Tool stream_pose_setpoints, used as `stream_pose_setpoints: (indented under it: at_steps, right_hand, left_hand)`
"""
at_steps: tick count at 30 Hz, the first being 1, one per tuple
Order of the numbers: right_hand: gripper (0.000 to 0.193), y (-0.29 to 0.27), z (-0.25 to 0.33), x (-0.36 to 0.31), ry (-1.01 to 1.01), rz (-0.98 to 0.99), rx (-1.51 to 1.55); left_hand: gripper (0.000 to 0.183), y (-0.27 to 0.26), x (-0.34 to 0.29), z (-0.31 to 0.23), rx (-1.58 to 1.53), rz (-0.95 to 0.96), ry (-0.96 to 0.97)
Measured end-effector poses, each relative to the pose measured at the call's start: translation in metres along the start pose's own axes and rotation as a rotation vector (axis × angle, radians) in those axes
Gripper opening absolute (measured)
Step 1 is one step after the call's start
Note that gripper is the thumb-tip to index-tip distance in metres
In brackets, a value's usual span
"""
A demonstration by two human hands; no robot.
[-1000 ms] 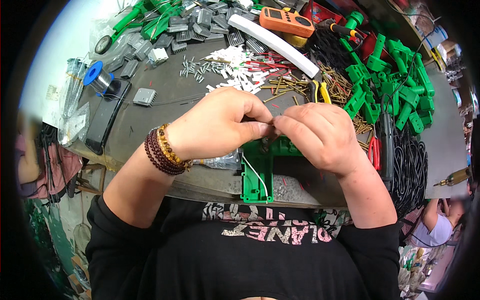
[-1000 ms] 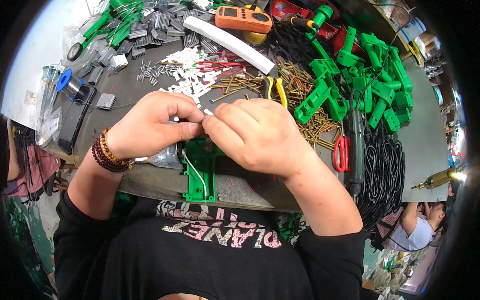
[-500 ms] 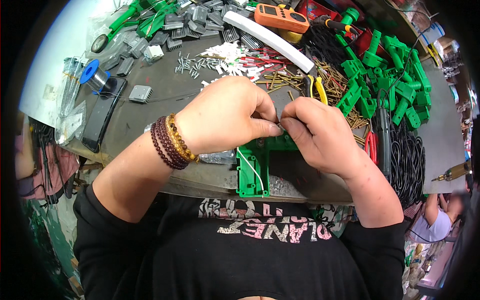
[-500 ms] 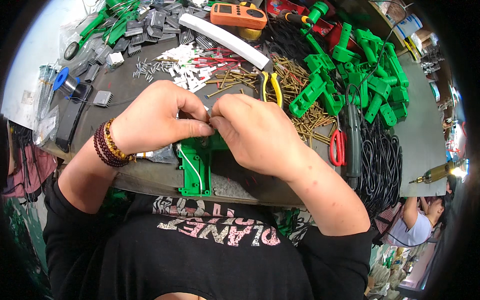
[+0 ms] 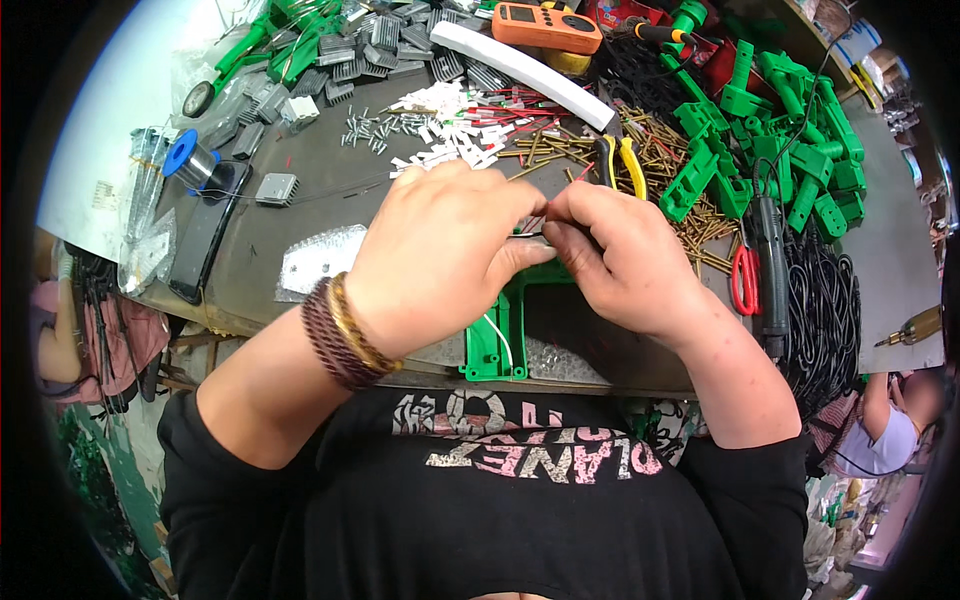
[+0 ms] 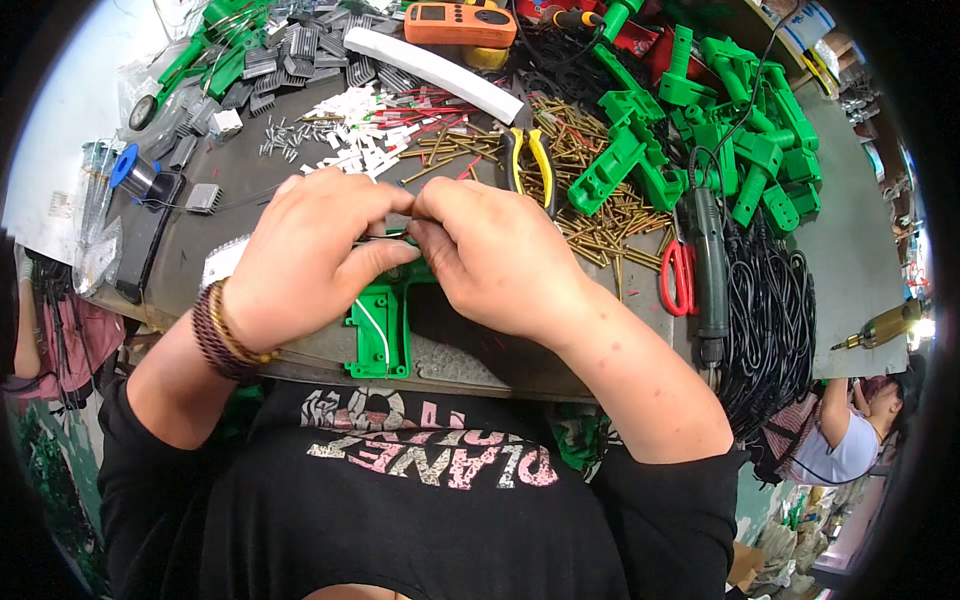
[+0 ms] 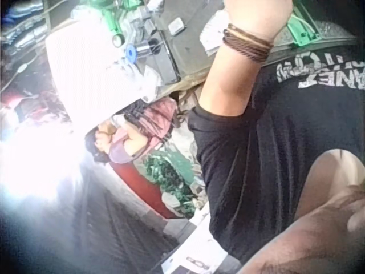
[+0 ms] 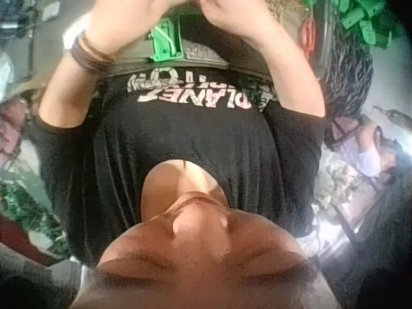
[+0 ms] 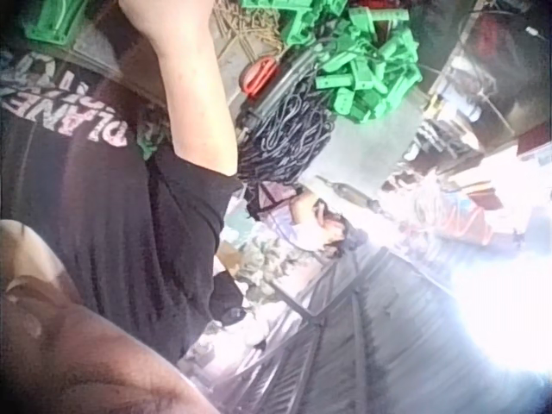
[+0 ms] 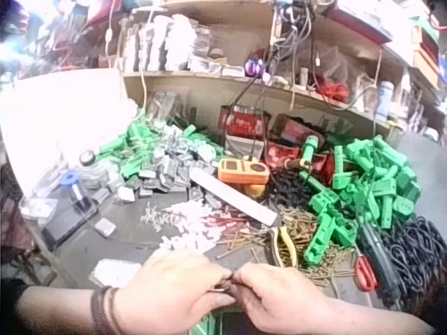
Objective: Assembling the internal wiring and components of a green plastic housing using a soldering iron and screwdriver.
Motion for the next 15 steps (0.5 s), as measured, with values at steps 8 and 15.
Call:
stream_pose_setpoints:
  at_steps: [8,15]
  right_hand:
    - [0.007,-0.003,0.008,0.007,-0.013,0.061,-0.101]
    - [0.007,-0.005,0.008,0.01,0.006,0.127,-0.173]
  left_hand:
    - [0.018,0.008,0.012,0.022,-0.283,0.257,-0.201]
    - [0.019,0.002,0.005,0.002,0.125,-0.094,0.038]
Point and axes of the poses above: each hand's wrist, its own x-axis towards the middle knuckle, its own y-axis out of the palm, z = x × y, the point moved 7 cm from there along x, towards the middle knuckle, and after that the axes turned 4 degrees about y, right-handed, at the moved point
